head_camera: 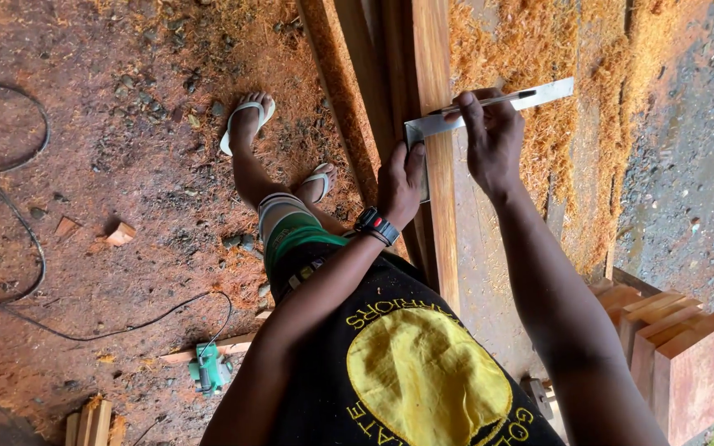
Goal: Measuring and marking wooden planks using a tape measure, square ruler, and pencil
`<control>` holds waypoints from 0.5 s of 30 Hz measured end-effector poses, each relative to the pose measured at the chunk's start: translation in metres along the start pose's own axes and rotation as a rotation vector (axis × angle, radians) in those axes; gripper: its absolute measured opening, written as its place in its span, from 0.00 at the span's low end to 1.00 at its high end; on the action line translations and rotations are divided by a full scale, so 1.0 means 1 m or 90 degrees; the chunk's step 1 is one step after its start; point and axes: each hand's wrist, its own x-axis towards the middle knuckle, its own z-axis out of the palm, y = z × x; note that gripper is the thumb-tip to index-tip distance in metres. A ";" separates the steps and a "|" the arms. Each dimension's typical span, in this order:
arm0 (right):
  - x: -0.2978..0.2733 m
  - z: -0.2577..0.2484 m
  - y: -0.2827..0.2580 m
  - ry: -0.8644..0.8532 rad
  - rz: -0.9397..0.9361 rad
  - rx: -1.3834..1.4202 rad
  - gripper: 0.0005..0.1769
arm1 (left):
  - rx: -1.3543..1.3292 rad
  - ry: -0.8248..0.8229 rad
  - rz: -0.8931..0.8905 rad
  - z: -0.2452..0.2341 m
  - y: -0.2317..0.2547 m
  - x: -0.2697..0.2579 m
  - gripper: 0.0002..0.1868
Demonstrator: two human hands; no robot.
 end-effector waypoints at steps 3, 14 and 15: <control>0.002 0.001 -0.001 -0.013 -0.008 0.006 0.20 | -0.008 -0.010 -0.022 -0.005 -0.005 -0.002 0.26; 0.006 0.000 -0.009 -0.022 0.008 0.030 0.21 | 0.040 -0.034 -0.025 -0.016 0.013 -0.004 0.25; 0.006 0.002 -0.009 -0.021 0.008 0.035 0.21 | 0.046 -0.021 -0.018 -0.016 0.016 -0.004 0.24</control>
